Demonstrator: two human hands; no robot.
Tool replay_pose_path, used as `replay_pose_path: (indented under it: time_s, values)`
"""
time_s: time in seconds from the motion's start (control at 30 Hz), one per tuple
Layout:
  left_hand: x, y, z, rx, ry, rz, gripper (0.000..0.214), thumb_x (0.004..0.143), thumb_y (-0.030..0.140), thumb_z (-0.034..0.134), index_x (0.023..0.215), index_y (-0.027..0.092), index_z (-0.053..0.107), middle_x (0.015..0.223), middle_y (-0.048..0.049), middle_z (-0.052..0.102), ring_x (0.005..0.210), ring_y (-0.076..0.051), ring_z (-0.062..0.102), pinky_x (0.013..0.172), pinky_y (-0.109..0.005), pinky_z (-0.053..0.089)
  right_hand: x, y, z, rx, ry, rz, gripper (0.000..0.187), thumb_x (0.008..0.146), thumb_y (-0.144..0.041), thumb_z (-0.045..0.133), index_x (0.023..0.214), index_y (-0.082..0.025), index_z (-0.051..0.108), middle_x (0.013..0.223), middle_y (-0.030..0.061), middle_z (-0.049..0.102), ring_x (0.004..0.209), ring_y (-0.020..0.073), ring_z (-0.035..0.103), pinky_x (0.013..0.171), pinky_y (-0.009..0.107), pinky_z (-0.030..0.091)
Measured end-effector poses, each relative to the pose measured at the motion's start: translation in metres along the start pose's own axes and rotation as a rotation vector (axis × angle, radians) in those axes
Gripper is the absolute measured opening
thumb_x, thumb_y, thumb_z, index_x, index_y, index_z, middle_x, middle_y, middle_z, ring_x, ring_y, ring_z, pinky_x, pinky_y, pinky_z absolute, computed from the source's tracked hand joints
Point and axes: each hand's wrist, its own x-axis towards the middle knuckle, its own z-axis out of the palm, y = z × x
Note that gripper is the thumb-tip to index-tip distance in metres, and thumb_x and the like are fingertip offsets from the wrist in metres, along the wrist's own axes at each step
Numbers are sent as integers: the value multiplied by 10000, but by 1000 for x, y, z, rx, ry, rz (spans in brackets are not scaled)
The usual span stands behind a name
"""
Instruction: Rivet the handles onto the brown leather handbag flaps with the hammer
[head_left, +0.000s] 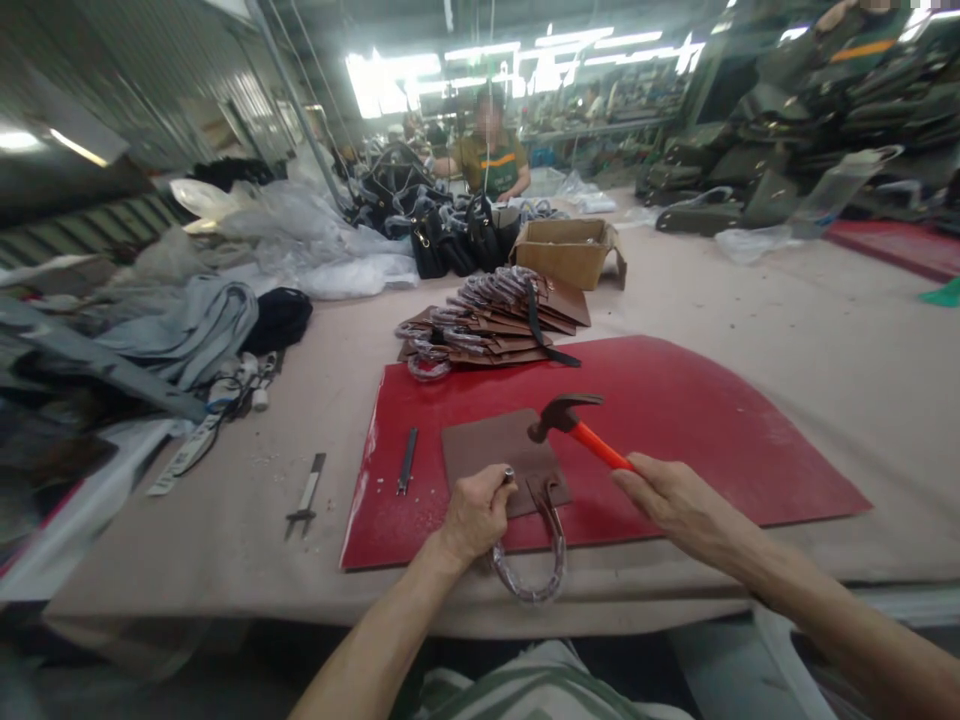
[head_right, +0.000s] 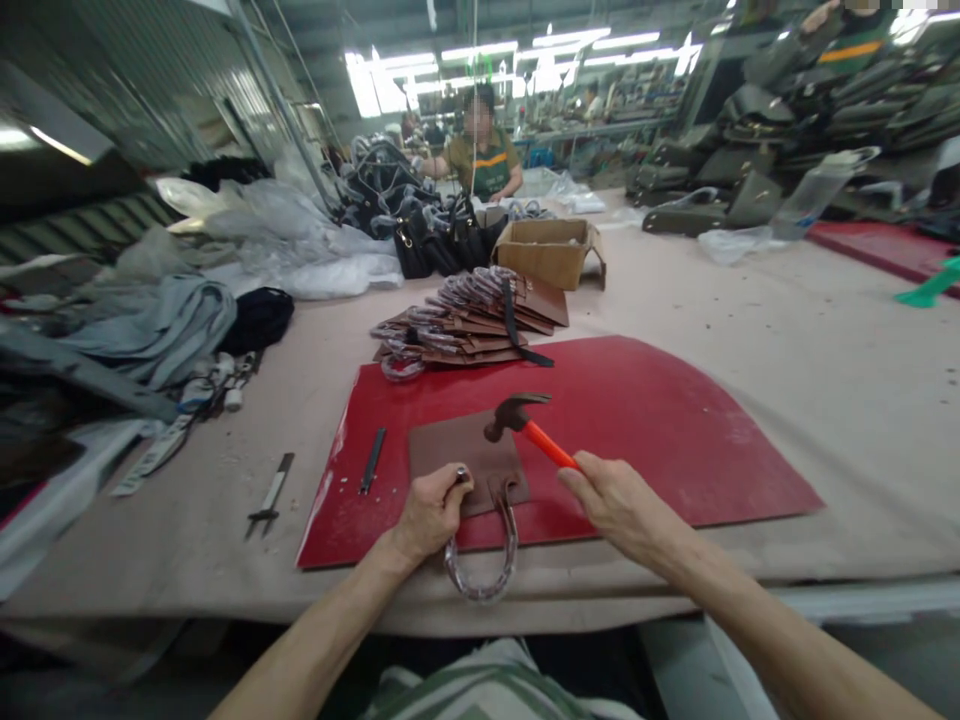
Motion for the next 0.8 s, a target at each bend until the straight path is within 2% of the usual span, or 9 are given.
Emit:
replay_pose_path:
  time_s: [0.07,0.17,0.23,0.3,0.43,0.53,0.63,0.7,0.8]
  values:
    - [0,-1,0,-2,-6,2,110,923,172,495,890,189,598,800,-41,685,710,-153,659,682,-246,505,14,19,7,-25,-29,96,321,969,-364,333,702,-226,444,570,0,512,501,153,461,519,267,329]
    - [0,-3,-1,-4,-13,8,103,934,184,505,907,186,603,820,-47,688,729,-158,663,690,-250,507,27,31,23,-297,58,181,242,959,-283,376,857,-166,561,731,83,621,620,206,555,584,303,380]
    - [-2,-3,-2,-11,-18,3,101,940,188,507,934,183,607,841,-51,691,758,-162,668,709,-255,510,26,22,37,-436,173,86,240,952,-262,425,1032,-117,599,1006,181,653,838,275,606,702,366,432]
    - [-4,-3,-2,-22,-31,-13,104,942,189,506,951,184,609,852,-52,693,783,-165,670,726,-262,511,20,3,53,-432,271,-84,294,942,-273,481,1157,-110,597,1245,222,583,1079,336,557,873,453,430]
    - [-1,-1,-1,-98,-50,-92,118,930,202,508,906,187,622,848,-45,692,801,-164,664,758,-278,515,5,-35,95,-194,190,-283,419,893,-305,576,1278,-140,576,1363,190,525,1255,347,460,1036,496,373]
    - [6,-2,-3,-345,123,-334,122,918,275,528,863,185,589,787,-24,683,748,-159,679,732,-289,547,-3,-42,118,-110,159,-248,529,836,-288,631,1341,-155,544,1443,181,461,1347,370,378,1105,543,311]
    - [8,-8,-14,-588,345,-577,173,899,355,546,889,182,541,751,-5,678,665,-160,696,667,-303,576,-7,-42,121,-114,181,-184,580,813,-280,663,1357,-137,520,1471,203,422,1346,379,380,1095,541,337]
    - [6,-14,-25,-502,342,-624,183,875,355,574,901,175,566,735,-8,687,632,-163,693,633,-291,569,-9,-45,115,-189,213,-99,611,811,-302,676,1366,-122,495,1444,233,442,1259,389,462,1018,534,410]
    - [-1,-24,-40,-29,322,-535,154,858,302,597,930,173,641,763,-41,716,672,-189,698,644,-290,540,-11,-54,104,-338,206,3,576,830,-347,662,1340,-137,496,1257,231,576,1029,358,595,839,472,497]
